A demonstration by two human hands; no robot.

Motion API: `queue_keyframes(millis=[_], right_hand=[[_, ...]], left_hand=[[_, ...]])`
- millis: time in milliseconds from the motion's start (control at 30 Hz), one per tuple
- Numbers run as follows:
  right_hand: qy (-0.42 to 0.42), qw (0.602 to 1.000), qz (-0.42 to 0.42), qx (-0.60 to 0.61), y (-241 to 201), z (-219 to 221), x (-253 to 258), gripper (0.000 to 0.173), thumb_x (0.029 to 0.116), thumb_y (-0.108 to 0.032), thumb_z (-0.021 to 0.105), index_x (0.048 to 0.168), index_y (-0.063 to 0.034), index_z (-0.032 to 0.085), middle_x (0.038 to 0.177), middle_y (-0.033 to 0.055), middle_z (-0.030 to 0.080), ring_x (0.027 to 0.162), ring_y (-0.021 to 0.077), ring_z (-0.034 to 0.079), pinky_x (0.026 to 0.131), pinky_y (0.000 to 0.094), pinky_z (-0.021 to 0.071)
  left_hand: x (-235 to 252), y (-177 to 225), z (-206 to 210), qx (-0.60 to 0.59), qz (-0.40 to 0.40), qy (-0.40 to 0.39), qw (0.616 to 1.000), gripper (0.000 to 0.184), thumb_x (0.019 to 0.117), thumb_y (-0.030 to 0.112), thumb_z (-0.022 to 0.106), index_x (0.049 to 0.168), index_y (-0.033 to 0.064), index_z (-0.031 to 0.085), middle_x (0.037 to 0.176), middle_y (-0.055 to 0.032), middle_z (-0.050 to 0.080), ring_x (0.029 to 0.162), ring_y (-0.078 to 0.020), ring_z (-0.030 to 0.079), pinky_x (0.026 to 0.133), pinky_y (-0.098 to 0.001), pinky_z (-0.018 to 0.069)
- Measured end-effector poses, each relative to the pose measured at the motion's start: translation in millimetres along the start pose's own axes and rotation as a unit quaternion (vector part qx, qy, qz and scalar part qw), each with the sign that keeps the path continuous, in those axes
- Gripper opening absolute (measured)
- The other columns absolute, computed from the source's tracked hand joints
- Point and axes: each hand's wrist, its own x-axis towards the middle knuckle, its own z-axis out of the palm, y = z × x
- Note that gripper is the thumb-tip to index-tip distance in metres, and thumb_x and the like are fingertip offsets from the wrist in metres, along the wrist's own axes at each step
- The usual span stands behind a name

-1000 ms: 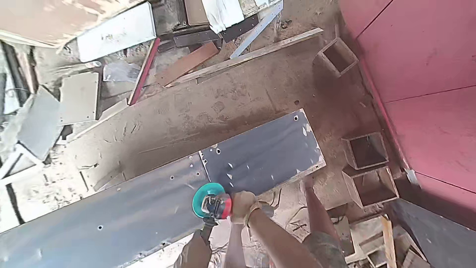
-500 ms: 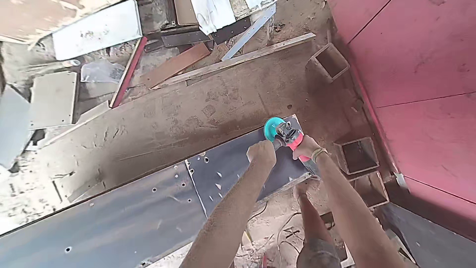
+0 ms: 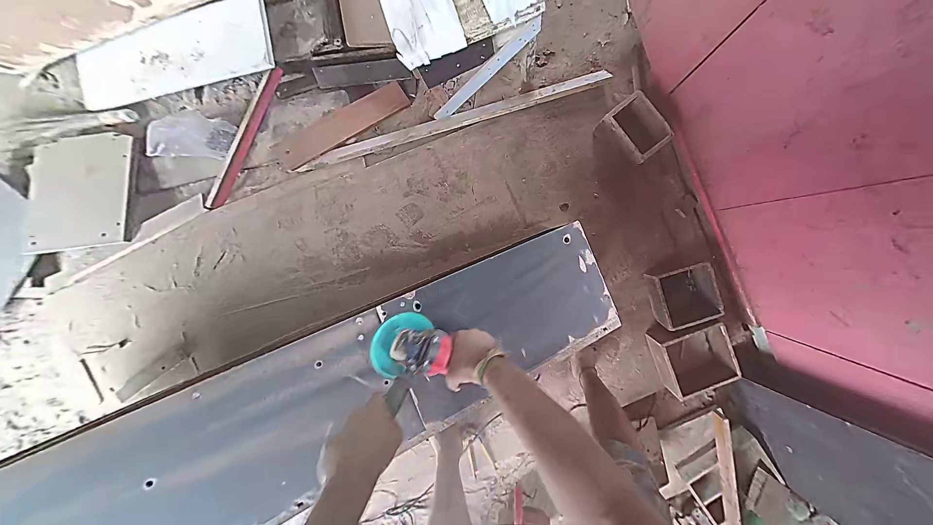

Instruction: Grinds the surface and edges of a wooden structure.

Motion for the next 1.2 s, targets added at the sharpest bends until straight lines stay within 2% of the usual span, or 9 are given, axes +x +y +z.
queue_keyframes(millis=[100, 200, 333, 500, 633, 767, 933, 1100, 1200], right_hand=[[-0.023, 0.998, -0.040, -0.042, -34.8, 27.1, 6.0, 0.050, 0.0767, -0.032, 0.083, 0.115, -0.0035, 0.069, 0.113, 0.0190, 0.072, 0.106, 0.0378, 0.071, 0.084, 0.0650, 0.0574], [-0.015, 0.998, -0.027, -0.047, -32.3, 26.1, -8.3, 0.055, 0.0807, -0.035, 0.081, 0.122, -0.0021, 0.066, 0.119, 0.0209, 0.071, 0.110, 0.0392, 0.070, 0.086, 0.0640, 0.0574], [0.025, 0.999, 0.043, -0.019, 46.8, -28.7, -51.7, 0.057, 0.0809, -0.035, 0.079, 0.127, -0.0051, 0.066, 0.122, 0.0203, 0.071, 0.112, 0.0410, 0.069, 0.089, 0.0679, 0.0551], [0.149, 0.963, 0.221, 0.042, 179.9, -110.1, -73.1, 0.065, 0.0620, -0.032, 0.091, 0.117, -0.0038, 0.070, 0.116, 0.0206, 0.072, 0.111, 0.0389, 0.069, 0.093, 0.0652, 0.0549], [0.182, 0.949, 0.245, 0.080, 233.0, -138.8, -59.7, 0.072, 0.0567, -0.023, 0.095, 0.118, 0.0009, 0.067, 0.115, 0.0218, 0.071, 0.110, 0.0375, 0.069, 0.094, 0.0611, 0.0548], [0.146, 0.971, 0.140, 0.129, 213.2, -116.8, -39.6, 0.077, 0.0543, -0.021, 0.097, 0.122, -0.0011, 0.066, 0.115, 0.0200, 0.071, 0.111, 0.0351, 0.069, 0.096, 0.0591, 0.0545], [0.086, 0.985, 0.100, 0.113, 129.9, -66.2, -19.7, 0.072, 0.0567, -0.025, 0.096, 0.120, -0.0026, 0.068, 0.113, 0.0189, 0.073, 0.109, 0.0354, 0.070, 0.095, 0.0604, 0.0552], [0.014, 0.999, 0.033, -0.019, 16.2, -10.0, -2.0, 0.052, 0.0652, -0.032, 0.088, 0.109, -0.0077, 0.073, 0.108, 0.0156, 0.075, 0.103, 0.0356, 0.072, 0.085, 0.0651, 0.0568], [-0.006, 0.998, -0.010, -0.062, -31.5, 26.3, 7.1, 0.053, 0.0710, -0.033, 0.083, 0.116, -0.0080, 0.069, 0.112, 0.0151, 0.073, 0.106, 0.0351, 0.071, 0.085, 0.0633, 0.0576]], left_hand=[[11.4, -49.0, 50.6, -0.080, -0.037, 0.015, 0.996, 0.048, 0.0877, 0.031, 0.074, 0.127, 0.0054, 0.063, 0.116, -0.0229, 0.072, 0.109, -0.0422, 0.069, 0.087, -0.0651, 0.0548], [21.0, -45.1, 77.3, -0.133, -0.025, 0.031, 0.990, 0.046, 0.0907, 0.031, 0.073, 0.127, 0.0039, 0.064, 0.117, -0.0239, 0.071, 0.110, -0.0422, 0.069, 0.090, -0.0659, 0.0540], [12.9, 59.6, 45.0, -0.079, 0.062, 0.010, 0.995, 0.048, 0.0946, 0.034, 0.068, 0.135, 0.0093, 0.062, 0.124, -0.0191, 0.070, 0.115, -0.0391, 0.068, 0.093, -0.0647, 0.0540], [-12.8, 237.5, -47.2, 0.003, 0.171, 0.016, 0.985, 0.035, 0.0929, 0.028, 0.063, 0.124, 0.0125, 0.065, 0.117, -0.0149, 0.072, 0.106, -0.0363, 0.071, 0.080, -0.0603, 0.0579], [-22.7, 293.2, -83.0, 0.025, 0.193, 0.008, 0.981, 0.036, 0.0859, 0.020, 0.072, 0.119, 0.0073, 0.067, 0.122, -0.0157, 0.070, 0.111, -0.0352, 0.069, 0.081, -0.0574, 0.0580], [-40.9, 255.8, -98.9, 0.050, 0.158, 0.007, 0.986, 0.040, 0.0865, 0.022, 0.073, 0.121, 0.0041, 0.066, 0.121, -0.0189, 0.070, 0.111, -0.0379, 0.069, 0.082, -0.0587, 0.0577], [-42.1, 162.3, -85.7, 0.081, 0.099, -0.001, 0.992, 0.038, 0.0875, 0.027, 0.071, 0.119, 0.0059, 0.066, 0.117, -0.0185, 0.071, 0.108, -0.0377, 0.070, 0.081, -0.0583, 0.0580], [-12.0, 28.5, -17.8, 0.002, 0.005, -0.012, 1.000, 0.043, 0.0889, 0.029, 0.069, 0.125, 0.0084, 0.063, 0.118, -0.0192, 0.071, 0.109, -0.0393, 0.070, 0.083, -0.0618, 0.0572], [6.2, -35.9, 31.5, -0.065, -0.054, 0.003, 0.996, 0.042, 0.0879, 0.029, 0.071, 0.126, 0.0119, 0.064, 0.115, -0.0174, 0.073, 0.108, -0.0375, 0.071, 0.084, -0.0612, 0.0571]])
